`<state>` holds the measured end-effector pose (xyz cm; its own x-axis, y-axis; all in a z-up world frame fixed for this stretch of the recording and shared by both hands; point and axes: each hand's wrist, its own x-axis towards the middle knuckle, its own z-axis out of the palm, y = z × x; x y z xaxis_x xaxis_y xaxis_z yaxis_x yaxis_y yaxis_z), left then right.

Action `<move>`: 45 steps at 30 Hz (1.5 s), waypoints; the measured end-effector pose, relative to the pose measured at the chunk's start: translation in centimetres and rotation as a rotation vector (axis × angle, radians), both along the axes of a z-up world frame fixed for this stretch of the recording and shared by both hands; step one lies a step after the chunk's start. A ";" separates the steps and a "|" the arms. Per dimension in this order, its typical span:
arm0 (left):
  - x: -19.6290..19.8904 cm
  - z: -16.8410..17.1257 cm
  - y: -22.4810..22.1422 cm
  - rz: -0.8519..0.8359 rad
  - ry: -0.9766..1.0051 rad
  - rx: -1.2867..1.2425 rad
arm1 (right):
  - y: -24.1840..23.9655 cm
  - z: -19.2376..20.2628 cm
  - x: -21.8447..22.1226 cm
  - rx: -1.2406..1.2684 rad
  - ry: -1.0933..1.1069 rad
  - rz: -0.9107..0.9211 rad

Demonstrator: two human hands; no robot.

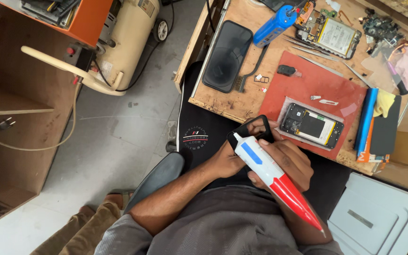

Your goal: The person handles a screen protector package, then applies adhesive from a tube along the edges of a black smartphone back cover. The person places the back cover onto the phone chassis and presses it into place. The person then picks up a small black component and places it on the workbench.

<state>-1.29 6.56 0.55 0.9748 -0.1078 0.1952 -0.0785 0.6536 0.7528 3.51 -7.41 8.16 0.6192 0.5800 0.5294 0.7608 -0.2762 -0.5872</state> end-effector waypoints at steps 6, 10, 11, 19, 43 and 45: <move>-0.1 -0.5 -0.1 0.040 -0.027 0.015 | 0.1 0.4 0.1 -0.027 0.001 -0.027; -0.2 -0.7 -0.2 0.026 -0.013 0.018 | 0.3 0.4 0.0 0.022 -0.021 -0.010; -0.2 -0.7 -0.2 0.030 0.001 0.027 | 0.3 0.5 0.0 0.013 -0.009 -0.020; -0.2 0.0 0.2 -0.002 0.035 0.043 | 0.1 0.5 0.2 0.014 -0.022 -0.027; 0.2 0.6 0.2 0.034 0.033 0.111 | -0.4 0.9 1.0 0.031 -0.061 -0.018; 0.2 0.4 0.3 0.060 0.023 0.138 | -0.4 0.9 1.1 0.005 0.024 -0.052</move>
